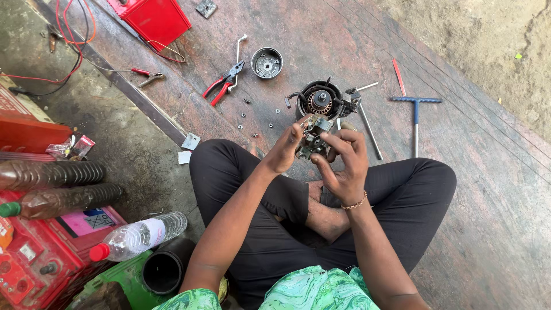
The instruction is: The person sits on the ground and disassembles a starter motor. They use a T-handle wrench to loosen bolts on the end cap, pry the cap off with a screwdriver, remove the drive-end housing, and pull out the armature, setting the separated parts on the ground.
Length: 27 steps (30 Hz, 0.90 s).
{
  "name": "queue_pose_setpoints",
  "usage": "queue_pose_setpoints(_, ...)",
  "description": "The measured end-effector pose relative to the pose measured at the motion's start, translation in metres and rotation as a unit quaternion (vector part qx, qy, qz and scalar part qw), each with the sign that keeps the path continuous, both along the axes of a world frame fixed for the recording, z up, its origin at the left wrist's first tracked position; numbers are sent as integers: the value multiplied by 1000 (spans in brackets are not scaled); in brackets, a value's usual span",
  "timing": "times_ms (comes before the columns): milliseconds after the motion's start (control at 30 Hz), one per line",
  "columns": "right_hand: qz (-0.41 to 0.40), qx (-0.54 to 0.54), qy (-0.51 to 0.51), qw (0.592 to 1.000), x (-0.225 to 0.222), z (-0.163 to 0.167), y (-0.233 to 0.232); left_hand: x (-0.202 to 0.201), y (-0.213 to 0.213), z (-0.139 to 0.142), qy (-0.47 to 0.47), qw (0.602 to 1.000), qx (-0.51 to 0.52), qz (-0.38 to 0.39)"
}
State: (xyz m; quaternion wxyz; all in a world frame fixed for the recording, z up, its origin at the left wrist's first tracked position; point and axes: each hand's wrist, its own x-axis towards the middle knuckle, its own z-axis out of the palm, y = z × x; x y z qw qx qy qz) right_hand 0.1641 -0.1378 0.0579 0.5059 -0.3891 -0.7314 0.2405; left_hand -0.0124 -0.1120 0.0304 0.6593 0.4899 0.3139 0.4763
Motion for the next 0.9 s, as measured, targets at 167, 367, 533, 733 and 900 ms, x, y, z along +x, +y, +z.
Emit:
queue_pose_setpoints(167,-32,-30,-45,998,-7,1,-4,-5,6,2,125,989,75,27)
queue_pose_setpoints(367,-44,-56,-5,997,-10,-3,-3,-3,3,8,216,969,98,66)
queue_pose_setpoints(533,-74,7,2,997,-14,0,-4,-2,4,15,198,973,99,64)
queue_pose_setpoints(733,-83,-4,38,996,-16,4,-7,0,2,12,156,978,117,69)
queue_pose_setpoints(900,-119,-79,94,985,-9,2,-9,5,7,-9,0,990,52,130)
